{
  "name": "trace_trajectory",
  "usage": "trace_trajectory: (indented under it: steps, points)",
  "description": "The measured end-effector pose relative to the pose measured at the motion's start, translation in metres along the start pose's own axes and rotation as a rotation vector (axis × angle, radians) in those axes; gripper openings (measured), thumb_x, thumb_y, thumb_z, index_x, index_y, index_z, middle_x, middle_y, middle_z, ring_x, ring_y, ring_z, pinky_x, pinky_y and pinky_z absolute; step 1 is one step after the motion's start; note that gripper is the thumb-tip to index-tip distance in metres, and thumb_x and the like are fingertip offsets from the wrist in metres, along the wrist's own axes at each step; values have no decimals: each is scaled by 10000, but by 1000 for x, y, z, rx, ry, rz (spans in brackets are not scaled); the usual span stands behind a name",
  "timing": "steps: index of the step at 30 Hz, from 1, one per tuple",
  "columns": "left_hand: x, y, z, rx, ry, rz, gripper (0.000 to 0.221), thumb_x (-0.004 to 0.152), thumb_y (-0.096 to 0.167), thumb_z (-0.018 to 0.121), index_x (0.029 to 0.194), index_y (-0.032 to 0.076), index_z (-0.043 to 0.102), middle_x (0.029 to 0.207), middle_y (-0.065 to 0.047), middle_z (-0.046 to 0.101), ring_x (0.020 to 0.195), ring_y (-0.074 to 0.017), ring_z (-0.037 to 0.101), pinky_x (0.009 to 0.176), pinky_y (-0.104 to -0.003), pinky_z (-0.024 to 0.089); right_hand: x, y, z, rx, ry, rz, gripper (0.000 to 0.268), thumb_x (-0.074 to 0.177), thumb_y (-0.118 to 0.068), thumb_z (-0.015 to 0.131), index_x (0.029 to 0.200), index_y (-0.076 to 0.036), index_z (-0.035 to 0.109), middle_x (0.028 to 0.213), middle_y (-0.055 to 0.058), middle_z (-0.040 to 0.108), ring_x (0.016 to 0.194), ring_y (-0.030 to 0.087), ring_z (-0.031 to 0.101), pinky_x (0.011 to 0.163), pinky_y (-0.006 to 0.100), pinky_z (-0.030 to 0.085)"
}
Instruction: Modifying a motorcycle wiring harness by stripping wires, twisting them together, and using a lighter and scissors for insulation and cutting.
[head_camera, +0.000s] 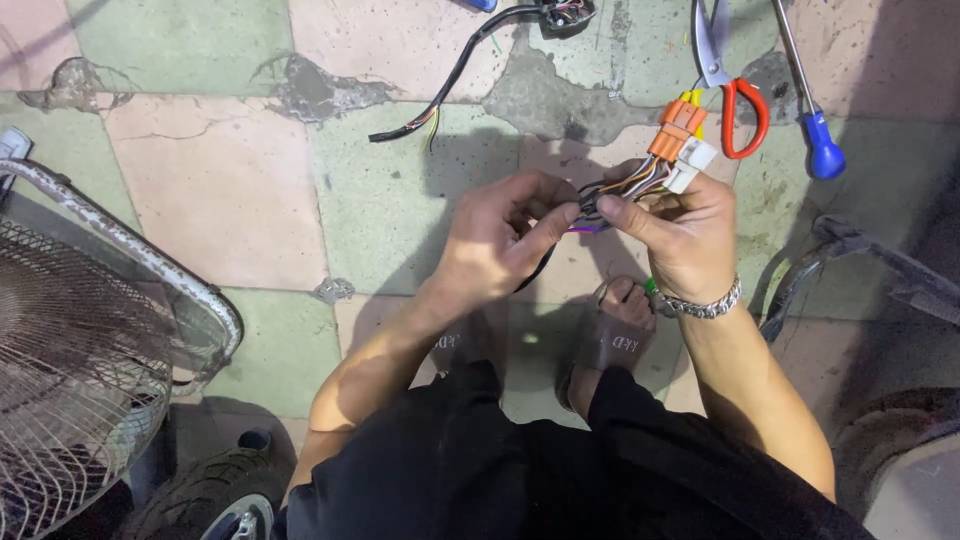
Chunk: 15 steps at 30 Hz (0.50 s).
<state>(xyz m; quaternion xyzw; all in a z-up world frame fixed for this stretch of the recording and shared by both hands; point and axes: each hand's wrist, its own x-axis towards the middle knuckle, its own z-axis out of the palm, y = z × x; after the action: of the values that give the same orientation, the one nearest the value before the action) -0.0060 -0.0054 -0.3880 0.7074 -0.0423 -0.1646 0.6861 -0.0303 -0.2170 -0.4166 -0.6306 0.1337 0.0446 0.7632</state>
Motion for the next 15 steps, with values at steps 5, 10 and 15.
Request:
trace_trajectory:
  steps: [5,10,15]
  points:
    - [-3,7,2,-89,16,-19,227,922,149,751,1105,25,695,894,-123,735,739,-182,723,539,-259,519,-1,0,5,36,69,15,325,783,50,863,1061,76,697,930,187,737,906,198,743,835,332,633]
    - [-4,-1,6,-71,92,-13,283,859,117,804,1098,84,656,905,-82,763,714,-142,664,564,-232,487,-1,0,8,41,105,37,327,774,33,873,1051,63,700,886,160,740,846,170,754,808,296,629]
    - [-5,-6,8,-141,127,-24,323,848,79,803,1098,52,600,905,-125,752,789,-176,683,622,-259,523,-1,-6,8,-24,72,26,359,756,54,886,1059,65,694,897,165,738,879,179,744,831,315,628]
